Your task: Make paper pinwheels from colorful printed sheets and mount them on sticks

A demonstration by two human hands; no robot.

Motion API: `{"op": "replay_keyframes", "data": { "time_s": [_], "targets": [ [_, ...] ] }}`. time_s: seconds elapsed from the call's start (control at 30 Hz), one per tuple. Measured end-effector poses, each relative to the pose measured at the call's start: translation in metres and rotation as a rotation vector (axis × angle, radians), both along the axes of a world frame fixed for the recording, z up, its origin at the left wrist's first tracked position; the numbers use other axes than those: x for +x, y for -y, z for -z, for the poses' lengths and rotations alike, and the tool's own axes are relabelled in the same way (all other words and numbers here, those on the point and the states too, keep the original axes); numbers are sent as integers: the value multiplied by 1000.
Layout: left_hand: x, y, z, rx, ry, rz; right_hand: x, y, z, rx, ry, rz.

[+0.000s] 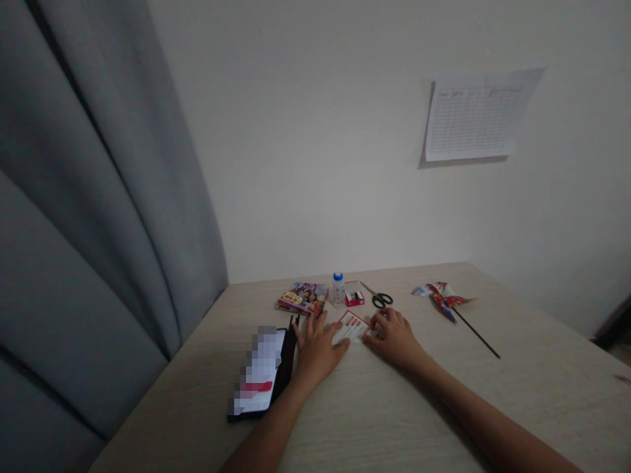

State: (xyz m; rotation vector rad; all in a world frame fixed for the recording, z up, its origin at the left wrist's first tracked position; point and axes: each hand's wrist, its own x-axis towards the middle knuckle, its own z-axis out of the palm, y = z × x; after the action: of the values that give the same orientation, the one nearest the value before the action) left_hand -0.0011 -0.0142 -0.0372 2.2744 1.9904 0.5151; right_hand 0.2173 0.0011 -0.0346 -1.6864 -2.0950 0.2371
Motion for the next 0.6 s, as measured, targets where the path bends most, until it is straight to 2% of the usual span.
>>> {"op": "replay_keyframes", "data": {
  "time_s": [0.33,0.6],
  "targets": [
    [9,0,-5,-5,19,-45,-15,7,4,57,57,121],
    [12,0,-11,-19,67,-81,-14,2,2,-16,26,128]
  ]
}}
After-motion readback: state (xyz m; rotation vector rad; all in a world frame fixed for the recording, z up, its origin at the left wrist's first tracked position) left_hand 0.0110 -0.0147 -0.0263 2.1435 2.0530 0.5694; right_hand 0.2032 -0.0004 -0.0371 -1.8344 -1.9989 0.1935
